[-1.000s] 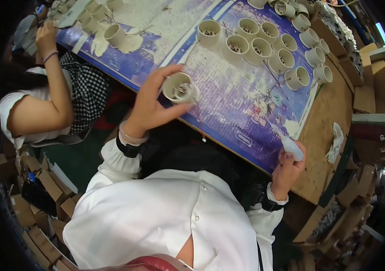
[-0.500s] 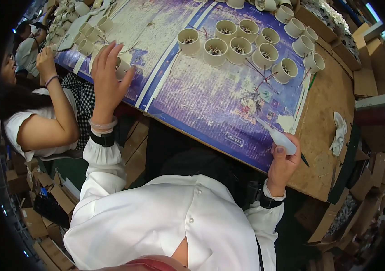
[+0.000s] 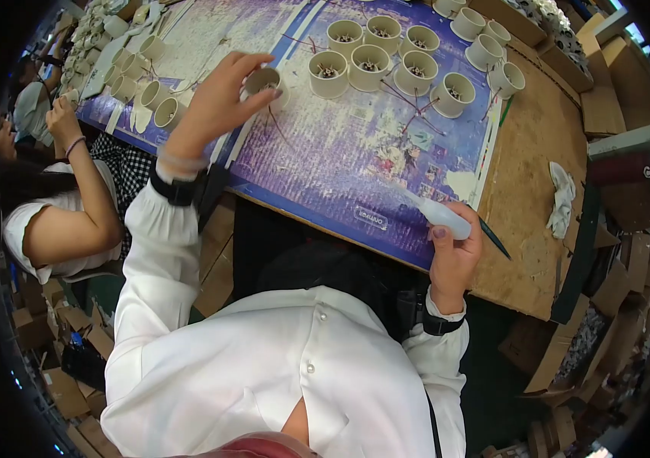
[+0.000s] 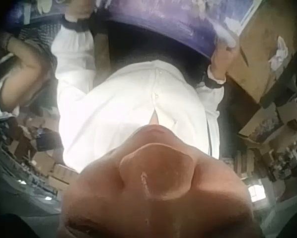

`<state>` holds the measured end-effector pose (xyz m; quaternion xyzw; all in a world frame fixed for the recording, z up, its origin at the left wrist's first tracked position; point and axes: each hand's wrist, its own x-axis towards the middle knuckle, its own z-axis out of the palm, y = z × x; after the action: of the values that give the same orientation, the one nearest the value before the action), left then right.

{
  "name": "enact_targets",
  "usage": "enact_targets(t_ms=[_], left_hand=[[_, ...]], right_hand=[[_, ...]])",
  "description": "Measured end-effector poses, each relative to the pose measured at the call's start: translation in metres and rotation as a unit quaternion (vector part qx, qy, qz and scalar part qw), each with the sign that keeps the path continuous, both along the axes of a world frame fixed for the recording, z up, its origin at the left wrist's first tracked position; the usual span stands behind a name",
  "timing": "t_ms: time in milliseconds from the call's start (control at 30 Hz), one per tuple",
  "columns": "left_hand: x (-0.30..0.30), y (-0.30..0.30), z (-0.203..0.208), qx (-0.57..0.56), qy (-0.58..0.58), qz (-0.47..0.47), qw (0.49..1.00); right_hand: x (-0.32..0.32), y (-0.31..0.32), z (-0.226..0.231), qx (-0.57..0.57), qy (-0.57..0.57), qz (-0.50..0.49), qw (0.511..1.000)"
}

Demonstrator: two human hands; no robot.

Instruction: The person applies glue to the interior of a plastic housing, inserts a motor, and uses tweezers to position the wires. They then set the assembled unit down and pick up another housing to repeat the process.

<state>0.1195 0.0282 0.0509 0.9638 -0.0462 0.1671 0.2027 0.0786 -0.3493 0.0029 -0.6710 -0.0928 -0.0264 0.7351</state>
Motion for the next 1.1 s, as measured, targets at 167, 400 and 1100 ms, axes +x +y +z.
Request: enact_targets(t_ms=[167,400,1100], left_hand=[[-0.054,-0.048,0.008,-0.043,0.083,0.034,0.995],[-0.061,-0.060,-0.028,-0.256,0.028,-0.111,0.960],[-0.074,-0.077,-0.047,-0.175,-0.062,-0.050,0.981]], right_hand=[[0.001,-0.002,-0.002,-0.019,0.005,0.003,1.000],[0.004,0.001,-0.002,-0.019,-0.020,0.003,1.000],[-0.005,0.023,0.006,-0.048,0.004,0.014,0.999]])
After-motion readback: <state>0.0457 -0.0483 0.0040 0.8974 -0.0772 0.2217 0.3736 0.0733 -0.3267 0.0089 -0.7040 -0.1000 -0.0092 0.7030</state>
